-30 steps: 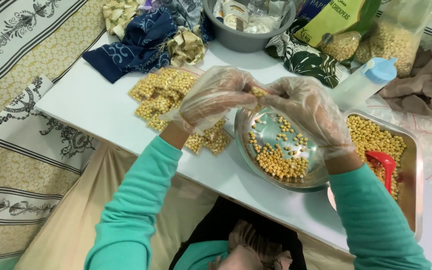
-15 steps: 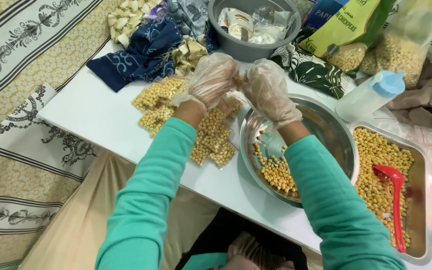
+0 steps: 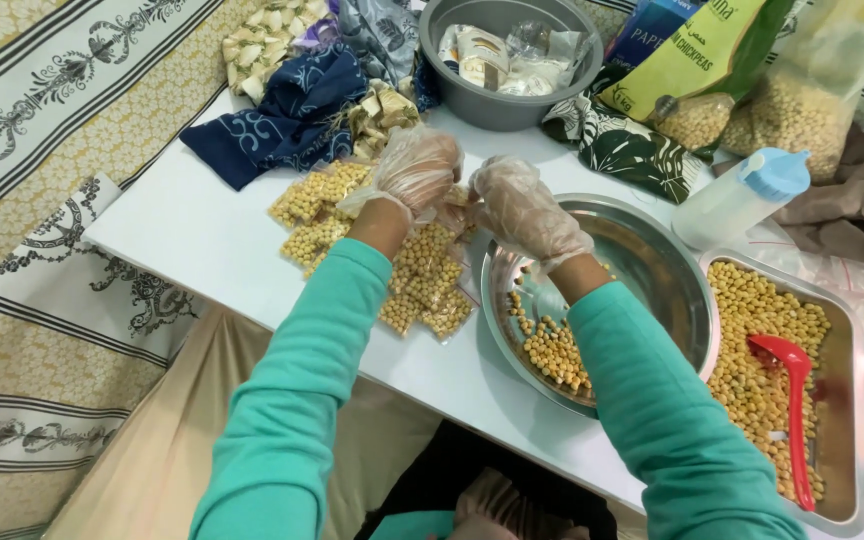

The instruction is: Portioning nuts into small plastic bags and adding liquid seasoning from a bottle.

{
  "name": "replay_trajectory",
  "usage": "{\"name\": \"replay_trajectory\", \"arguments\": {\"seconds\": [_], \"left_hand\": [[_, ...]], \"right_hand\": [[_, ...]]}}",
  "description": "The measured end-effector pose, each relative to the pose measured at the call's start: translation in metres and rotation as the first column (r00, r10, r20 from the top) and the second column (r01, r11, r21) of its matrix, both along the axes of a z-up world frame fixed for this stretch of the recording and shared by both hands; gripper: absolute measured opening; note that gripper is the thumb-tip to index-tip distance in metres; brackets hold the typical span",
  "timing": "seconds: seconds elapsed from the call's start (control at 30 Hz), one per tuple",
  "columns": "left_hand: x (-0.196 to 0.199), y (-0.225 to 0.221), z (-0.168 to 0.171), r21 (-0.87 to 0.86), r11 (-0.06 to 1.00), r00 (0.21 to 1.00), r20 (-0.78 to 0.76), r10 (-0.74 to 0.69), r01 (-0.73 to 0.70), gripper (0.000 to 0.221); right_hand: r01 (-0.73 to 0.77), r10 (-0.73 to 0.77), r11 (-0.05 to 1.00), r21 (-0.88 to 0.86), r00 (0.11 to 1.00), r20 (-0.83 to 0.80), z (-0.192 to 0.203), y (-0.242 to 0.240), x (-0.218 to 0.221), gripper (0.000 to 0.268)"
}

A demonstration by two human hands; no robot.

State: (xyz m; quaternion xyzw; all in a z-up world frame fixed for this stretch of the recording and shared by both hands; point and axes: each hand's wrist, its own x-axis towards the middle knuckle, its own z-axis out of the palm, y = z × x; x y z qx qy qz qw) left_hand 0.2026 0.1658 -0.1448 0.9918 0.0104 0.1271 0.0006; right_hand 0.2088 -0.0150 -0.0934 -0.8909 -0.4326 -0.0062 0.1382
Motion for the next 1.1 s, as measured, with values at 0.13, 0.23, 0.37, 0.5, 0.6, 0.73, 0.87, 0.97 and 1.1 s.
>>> {"name": "replay_trajectory", "arguments": {"seconds": [0.13, 0.23, 0.37, 0.5, 0.6, 0.73, 0.87, 0.97, 1.1], "left_hand": [[-0.002, 0.004, 0.008, -0.051, 0.999, 1.000, 0.008, -0.010, 0.011, 0.014], [-0.014, -0.013, 0.032, -0.061, 0.998, 1.000, 0.013, -0.028, 0.029, 0.019], [-0.063, -0.071, 0.091, -0.296, 0.955, 0.987, -0.153, -0.047, -0.001, 0.025], [-0.095, -0.116, 0.129, -0.323, 0.932, 0.961, -0.162, -0.223, 0.162, 0.022], [-0.100, -0.146, 0.136, -0.287, 0.890, 0.904, -0.138, -0.405, 0.355, 0.018], [-0.091, -0.194, 0.118, -0.324, 0.840, 0.852, -0.153, -0.501, 0.436, 0.023], [-0.079, -0.247, 0.110, -0.205, 0.786, 0.778, -0.135, -0.613, 0.584, 0.021], [-0.068, -0.291, 0.111, -0.290, 0.708, 0.713, -0.106, -0.693, 0.644, 0.023], [-0.060, -0.357, 0.126, -0.331, 0.608, 0.639, -0.018, -0.769, 0.722, 0.011]], "right_hand": [[-0.165, 0.162, 0.985, 0.047, 0.984, 0.071, 0.013, -0.031, 0.009, 0.018], [-0.028, 0.027, 0.998, 0.061, 0.999, 0.020, 0.042, -0.056, -0.009, 0.019], [0.018, -0.006, 0.991, 0.132, 0.995, -0.096, 0.086, -0.103, -0.053, 0.018], [0.051, -0.044, 0.996, 0.075, 0.994, -0.099, 0.085, -0.147, -0.071, 0.018], [0.025, -0.012, 0.993, 0.119, 0.994, -0.110, 0.076, -0.187, -0.078, 0.019], [0.116, -0.108, 0.991, 0.062, 0.986, -0.124, 0.077, -0.237, -0.085, 0.021], [0.250, -0.232, 0.964, 0.087, 0.955, -0.183, 0.095, -0.287, -0.105, 0.020], [0.360, -0.322, 0.920, 0.155, 0.919, -0.227, 0.105, -0.329, -0.116, 0.019], [0.487, -0.428, 0.843, 0.229, 0.865, -0.263, 0.115, -0.390, -0.125, 0.024]]}}
